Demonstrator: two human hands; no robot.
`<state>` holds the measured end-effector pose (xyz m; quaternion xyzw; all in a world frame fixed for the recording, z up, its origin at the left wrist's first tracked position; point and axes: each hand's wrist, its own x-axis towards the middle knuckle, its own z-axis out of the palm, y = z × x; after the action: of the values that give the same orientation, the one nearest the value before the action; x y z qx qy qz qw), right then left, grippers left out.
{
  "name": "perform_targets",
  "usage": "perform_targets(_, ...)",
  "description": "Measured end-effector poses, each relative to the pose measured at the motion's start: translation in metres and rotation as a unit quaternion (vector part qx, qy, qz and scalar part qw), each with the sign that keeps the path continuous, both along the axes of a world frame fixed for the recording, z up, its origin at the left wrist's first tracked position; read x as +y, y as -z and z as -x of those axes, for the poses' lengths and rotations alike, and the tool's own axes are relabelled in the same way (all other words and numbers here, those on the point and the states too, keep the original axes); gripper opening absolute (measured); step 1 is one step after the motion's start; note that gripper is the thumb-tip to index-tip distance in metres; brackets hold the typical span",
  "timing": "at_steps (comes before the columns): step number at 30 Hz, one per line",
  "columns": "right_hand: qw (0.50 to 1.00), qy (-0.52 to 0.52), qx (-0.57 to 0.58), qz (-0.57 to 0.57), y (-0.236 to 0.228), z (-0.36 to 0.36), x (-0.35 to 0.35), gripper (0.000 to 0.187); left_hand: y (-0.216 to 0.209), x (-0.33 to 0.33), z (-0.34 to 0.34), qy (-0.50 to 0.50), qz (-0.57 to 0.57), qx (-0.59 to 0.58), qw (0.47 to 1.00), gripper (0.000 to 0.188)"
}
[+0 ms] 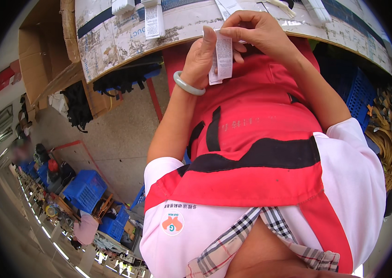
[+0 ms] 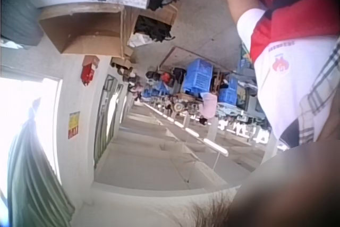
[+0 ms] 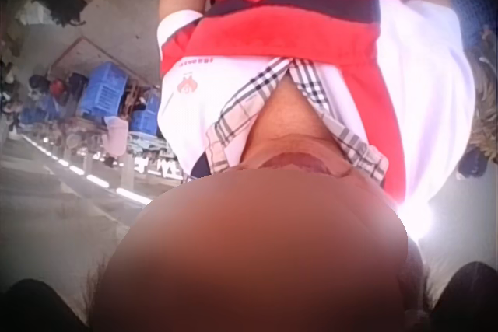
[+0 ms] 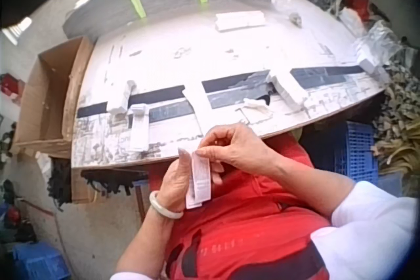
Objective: Fold and stack white product labels at a manufacturing workstation.
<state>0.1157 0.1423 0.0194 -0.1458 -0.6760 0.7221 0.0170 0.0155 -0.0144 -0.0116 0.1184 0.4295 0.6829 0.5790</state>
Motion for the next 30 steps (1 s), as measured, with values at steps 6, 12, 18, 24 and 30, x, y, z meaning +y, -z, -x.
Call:
perform_targets(6,0.992,0.034,0.013,-0.119,0.018,-0.006,-0.002,0.021,0.008,-0.006,0.001,0.045,-0.038,-0.005,0.998,0.031)
perform_targets(12,0.924,0.005,0.115,-0.365,0.012,-0.016,-0.025,0.036,-0.005,-0.002,-0.008,-0.019,0.046,-0.001,0.999,0.018)
perform_targets(18,0.96,-0.027,0.072,-0.27,-0.001,-0.015,-0.015,0.039,0.002,-0.012,-0.002,0.059,0.03,0.033,0.997,0.019)
perform_targets(24,0.998,-0.014,-0.016,-0.057,0.007,-0.014,-0.002,0.013,-0.009,-0.009,-0.009,0.114,0.062,0.147,0.981,0.017)
perform_targets(30,0.856,0.111,0.174,-0.474,0.008,0.021,0.038,0.016,-0.009,-0.007,-0.008,0.087,0.067,0.097,0.989,0.017)
